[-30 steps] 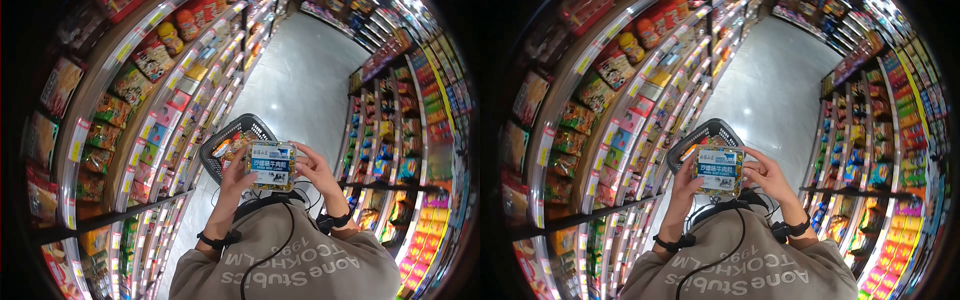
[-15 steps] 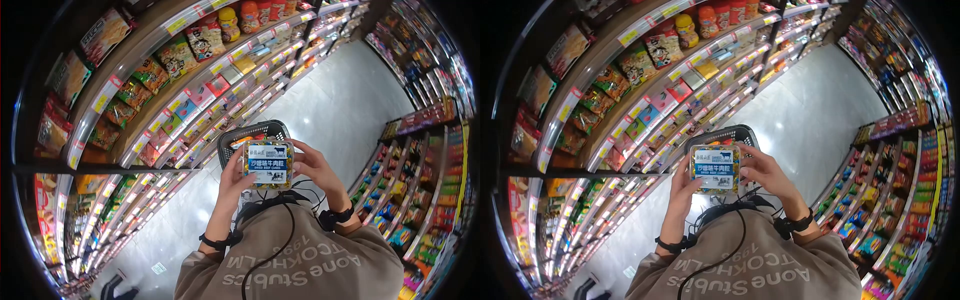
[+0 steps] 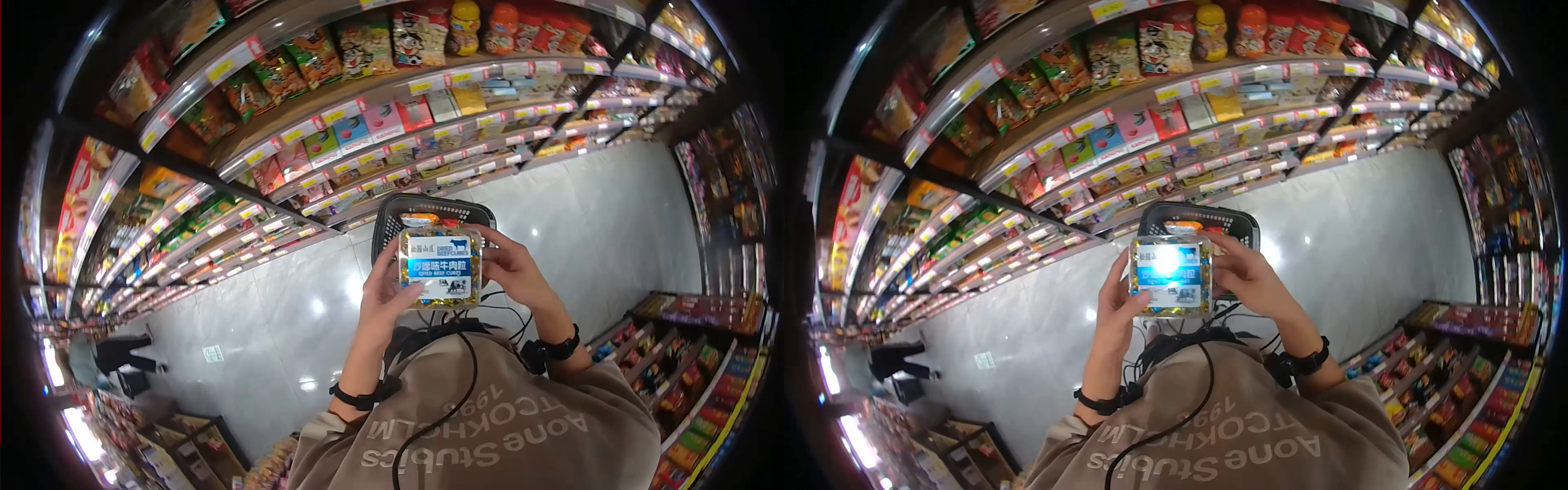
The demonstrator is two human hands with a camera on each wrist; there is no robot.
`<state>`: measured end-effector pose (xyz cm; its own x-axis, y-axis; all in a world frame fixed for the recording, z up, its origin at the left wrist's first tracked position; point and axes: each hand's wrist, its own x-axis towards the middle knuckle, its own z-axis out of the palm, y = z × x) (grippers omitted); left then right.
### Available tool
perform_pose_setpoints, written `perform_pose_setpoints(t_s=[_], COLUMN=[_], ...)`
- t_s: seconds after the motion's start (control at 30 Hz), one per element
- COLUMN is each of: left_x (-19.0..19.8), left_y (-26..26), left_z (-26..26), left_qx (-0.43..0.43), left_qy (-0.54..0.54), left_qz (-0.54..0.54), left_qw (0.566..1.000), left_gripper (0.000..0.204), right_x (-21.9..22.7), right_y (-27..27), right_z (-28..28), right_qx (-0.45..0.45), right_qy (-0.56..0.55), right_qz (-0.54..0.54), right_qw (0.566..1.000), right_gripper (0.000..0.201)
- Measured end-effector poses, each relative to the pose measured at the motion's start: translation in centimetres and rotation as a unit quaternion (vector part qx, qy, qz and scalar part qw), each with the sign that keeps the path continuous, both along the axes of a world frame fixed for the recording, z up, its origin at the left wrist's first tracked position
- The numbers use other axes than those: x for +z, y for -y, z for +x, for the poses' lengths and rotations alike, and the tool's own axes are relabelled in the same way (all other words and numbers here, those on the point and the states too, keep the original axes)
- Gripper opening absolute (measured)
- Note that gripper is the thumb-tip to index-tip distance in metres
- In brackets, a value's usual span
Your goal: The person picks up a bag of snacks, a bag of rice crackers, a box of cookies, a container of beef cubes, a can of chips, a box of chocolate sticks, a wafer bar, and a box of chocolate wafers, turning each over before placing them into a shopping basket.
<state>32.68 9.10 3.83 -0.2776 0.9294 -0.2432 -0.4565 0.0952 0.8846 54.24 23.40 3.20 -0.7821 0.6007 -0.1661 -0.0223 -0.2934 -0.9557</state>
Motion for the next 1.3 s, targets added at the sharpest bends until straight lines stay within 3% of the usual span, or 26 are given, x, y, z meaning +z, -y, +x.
perform_pose_setpoints(t_s=[0.07, 0.23, 0.37, 0.47, 0.67, 0.77, 0.9, 0.97, 1.07, 1.17, 1.27, 1.3], left_x=[0.0, -0.4, 1.1, 1.5, 2.5, 2.1, 0.4, -2.1, -3.6, -5.4, -7.4, -8.6], left_y=[0.0, 1.2, 1.4, 2.0, 2.1, 1.1, -0.2, 0.1, 1.4, 2.7, 4.0, 4.5], left_z=[1.0, 1.9, 1.9, 1.2, -1.6, -2.4, -3.8, -5.8, -7.5, -8.0, -7.6, -7.5], left_qx=[0.030, 0.081, 0.106, 0.099, 0.064, 0.029, 0.059, 0.038, -0.020, -0.069, -0.024, -0.012], left_qy=[-0.002, -0.013, -0.038, -0.057, -0.103, -0.128, -0.190, -0.184, -0.179, -0.165, -0.094, -0.097], left_qz=[0.001, 0.022, 0.020, 0.021, -0.008, -0.008, -0.040, -0.038, -0.069, -0.101, -0.113, -0.118], left_qw=[1.000, 0.996, 0.993, 0.993, 0.993, 0.991, 0.979, 0.982, 0.981, 0.979, 0.989, 0.988], left_gripper=[0.082, 0.084, 0.084, 0.083, 0.084, 0.083, 0.074, 0.068, 0.053, 0.044, 0.044, 0.043], right_x=[-1.2, 0.7, 1.5, 0.9, 0.4, -1.1, -4.3, -6.7, -14.0, -23.5, -35.6, -38.3], right_y=[-0.7, -1.9, -1.8, -2.3, -1.2, -1.1, -3.3, -5.0, -8.0, -10.1, -9.5, -9.4], right_z=[-0.1, -0.2, -1.3, -1.7, -4.2, -4.4, -4.4, -4.0, -3.5, -3.3, -2.6, -2.2], right_qx=[0.014, 0.046, 0.070, 0.121, 0.129, 0.099, -0.009, -0.066, -0.124, -0.144, -0.232, -0.215], right_qy=[-0.008, -0.013, -0.031, -0.047, -0.076, -0.079, 0.001, 0.091, 0.199, 0.281, 0.332, 0.358], right_qz=[0.049, 0.006, 0.005, 0.002, -0.028, -0.006, 0.032, -0.037, -0.112, -0.092, -0.207, -0.240], right_qw=[0.999, 0.999, 0.997, 0.992, 0.988, 0.992, 0.999, 0.993, 0.966, 0.944, 0.891, 0.877], right_gripper=[0.060, 0.050, 0.053, 0.055, 0.072, 0.081, 0.083, 0.084, 0.079, 0.079, 0.078, 0.082])
